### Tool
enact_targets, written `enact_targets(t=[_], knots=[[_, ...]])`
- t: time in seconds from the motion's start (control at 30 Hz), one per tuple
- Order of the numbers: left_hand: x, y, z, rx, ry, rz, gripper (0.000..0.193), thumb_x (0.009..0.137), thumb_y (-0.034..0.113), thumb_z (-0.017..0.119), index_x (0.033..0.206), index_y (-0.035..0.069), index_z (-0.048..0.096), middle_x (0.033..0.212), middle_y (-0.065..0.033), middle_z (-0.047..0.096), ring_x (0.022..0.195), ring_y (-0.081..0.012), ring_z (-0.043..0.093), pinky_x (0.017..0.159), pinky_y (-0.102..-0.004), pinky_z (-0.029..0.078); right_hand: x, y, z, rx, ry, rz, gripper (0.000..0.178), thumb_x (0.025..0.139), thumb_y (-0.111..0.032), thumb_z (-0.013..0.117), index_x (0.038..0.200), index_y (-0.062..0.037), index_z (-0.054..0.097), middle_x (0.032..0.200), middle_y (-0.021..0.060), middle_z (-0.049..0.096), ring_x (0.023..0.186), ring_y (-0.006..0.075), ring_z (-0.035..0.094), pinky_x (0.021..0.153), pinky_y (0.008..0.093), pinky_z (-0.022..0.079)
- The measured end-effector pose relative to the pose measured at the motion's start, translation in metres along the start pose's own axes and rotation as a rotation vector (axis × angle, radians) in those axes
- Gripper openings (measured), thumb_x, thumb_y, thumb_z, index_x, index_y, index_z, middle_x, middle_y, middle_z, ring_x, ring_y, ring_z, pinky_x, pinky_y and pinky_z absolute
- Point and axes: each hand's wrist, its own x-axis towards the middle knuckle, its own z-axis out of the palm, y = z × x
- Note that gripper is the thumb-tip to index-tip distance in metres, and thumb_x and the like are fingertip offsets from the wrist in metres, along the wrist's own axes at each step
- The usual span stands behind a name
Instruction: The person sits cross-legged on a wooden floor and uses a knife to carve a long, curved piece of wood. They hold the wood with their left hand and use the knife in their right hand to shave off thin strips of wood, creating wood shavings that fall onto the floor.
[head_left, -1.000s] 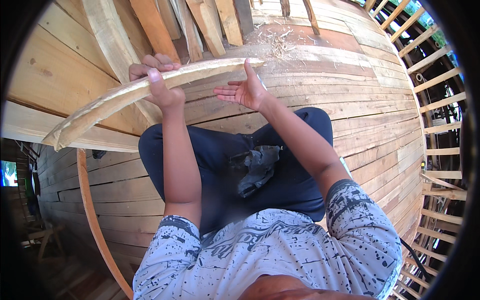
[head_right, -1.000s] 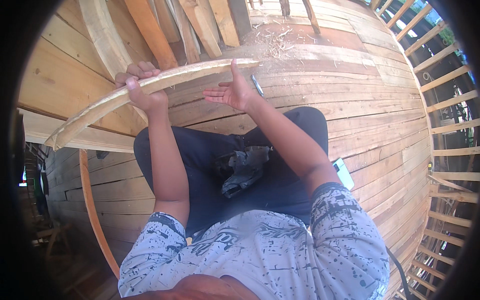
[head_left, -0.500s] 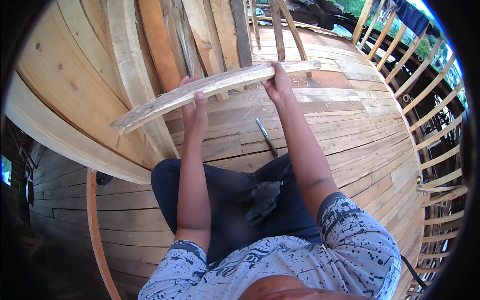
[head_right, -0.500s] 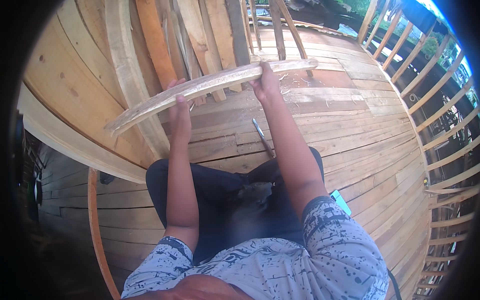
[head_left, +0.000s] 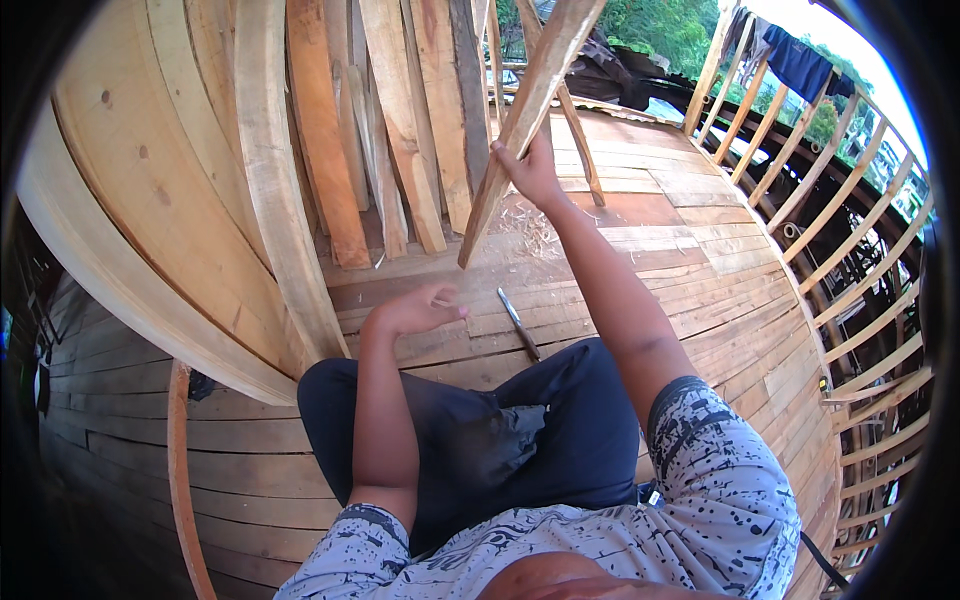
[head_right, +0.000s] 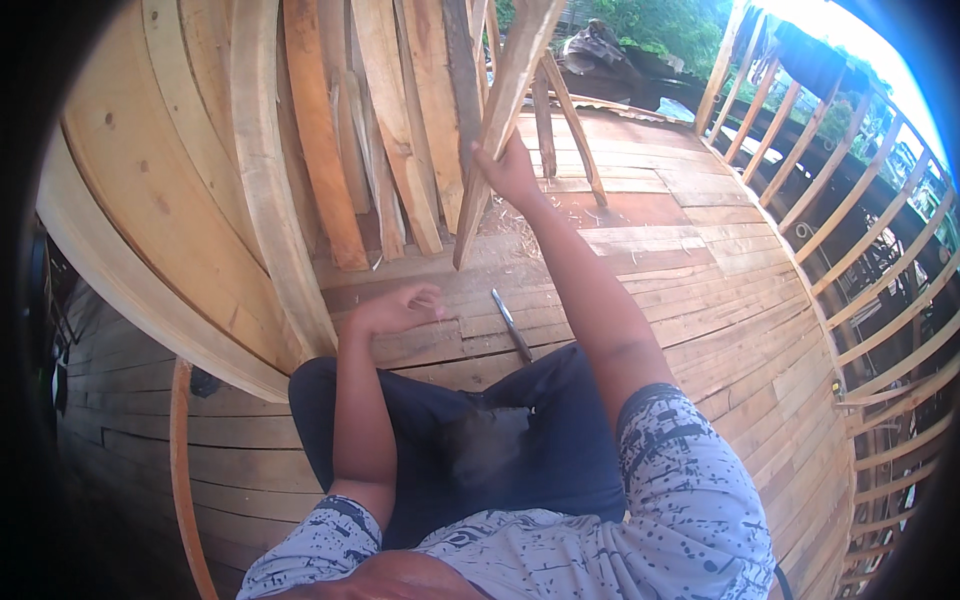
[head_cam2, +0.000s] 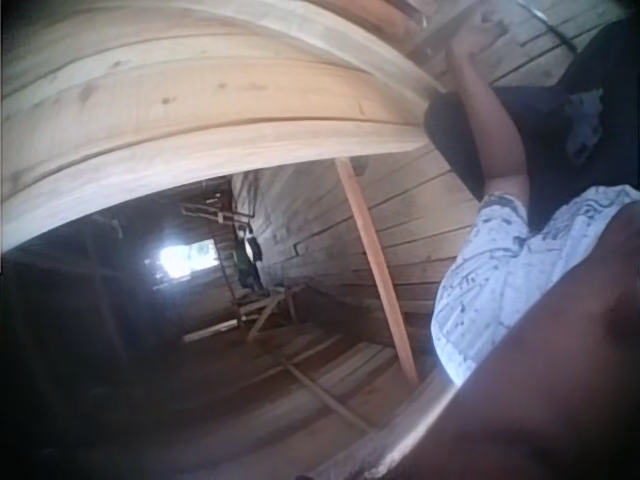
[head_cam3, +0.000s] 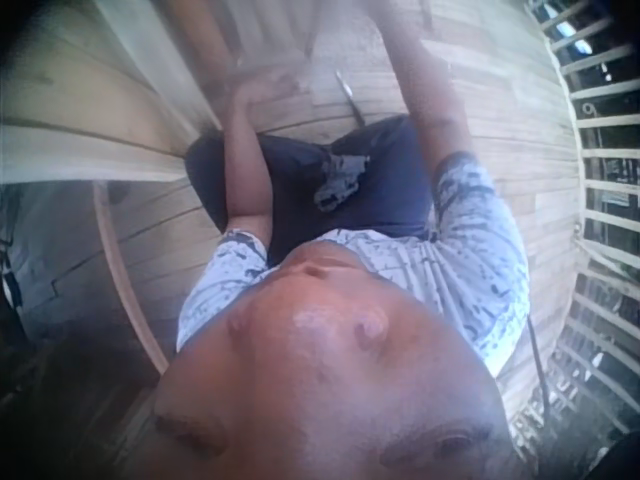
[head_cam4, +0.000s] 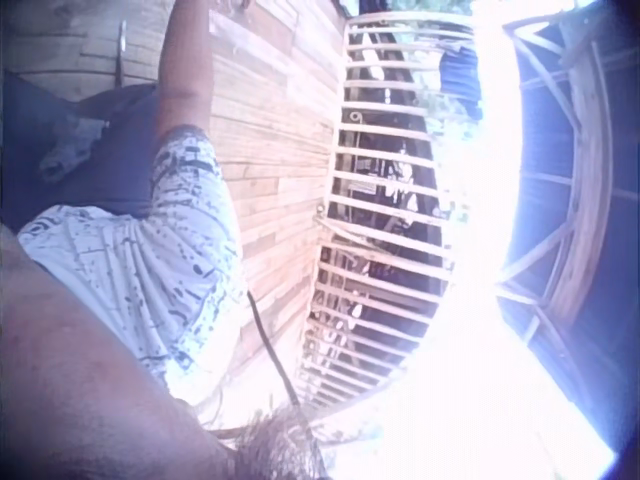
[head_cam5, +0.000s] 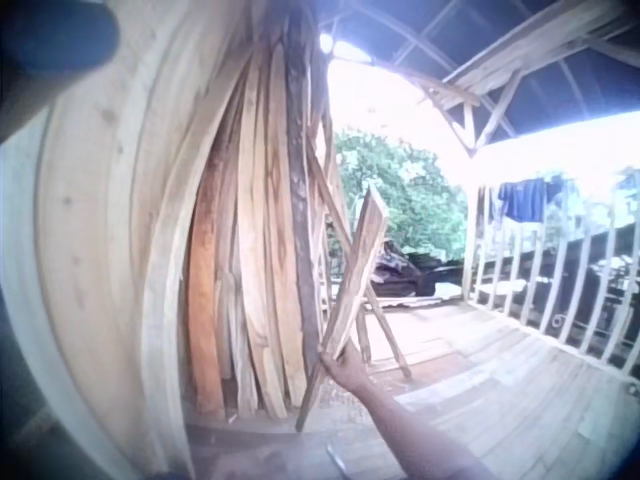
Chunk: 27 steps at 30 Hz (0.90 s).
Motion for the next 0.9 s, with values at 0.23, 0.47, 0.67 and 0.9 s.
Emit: enact_targets(t=[0.23, 0.47, 0.67, 0.9], knots=[[-0.019, 0.041, -0.034, -0.212, 0.647, 0.421, 0.092, 0.087, 0.033, 0.075, 0.154, 0.004, 0.019, 0.156, -0.0200, 0.029, 0.144, -0.0326, 0.033, 0.117, -0.0497, 0.029, -0.009, -0.043, 0.048, 0.025, -0.228, 0.004, 0.048, 0.091, -0.021, 0.072, 0.130, 0.0000, 0.052, 0.116, 0.0131, 0.066, 0.109, 0.0179, 0.061, 0.094, 0.0353, 0.049], [0.000, 0.123, -0.109, -0.319, 1.291, 0.704, 0.088, 0.076, 0.030, 0.085, 0.139, -0.004, 0.033, 0.135, -0.0224, 0.046, 0.126, -0.0292, 0.048, 0.108, -0.0398, 0.037, -0.007, -0.048, 0.075, -0.188, -0.539, -0.046, 0.074, 0.080, -0.043, 0.080, 0.130, 0.0025, 0.050, 0.113, 0.0220, 0.064, 0.105, 0.0310, 0.064, 0.088, 0.0410, 0.052], [0.018, 0.099, -0.117, -0.798, 1.496, 0.699, 0.036, 0.081, 0.009, 0.075, 0.107, 0.000, 0.052, 0.098, -0.0056, 0.055, 0.087, -0.0147, 0.056, 0.080, -0.0302, 0.047, -0.080, 0.038, 0.057, -0.632, -0.863, 0.355, 0.095, 0.080, -0.072, 0.064, 0.130, 0.0076, 0.051, 0.124, 0.0315, 0.059, 0.114, 0.0415, 0.061, 0.097, 0.0466, 0.048], [-0.002, 0.092, -0.093, -0.802, 1.562, 0.755, 0.032, 0.083, 0.005, 0.072, 0.107, 0.001, 0.050, 0.089, -0.0032, 0.052, 0.081, -0.0125, 0.052, 0.080, -0.0286, 0.044, -0.259, 0.152, 0.006, -1.000, -1.246, 0.926, 0.060, 0.084, -0.058, 0.066, 0.115, -0.0062, 0.072, 0.124, 0.0167, 0.066, 0.104, 0.0330, 0.069, 0.089, 0.0418, 0.054]])
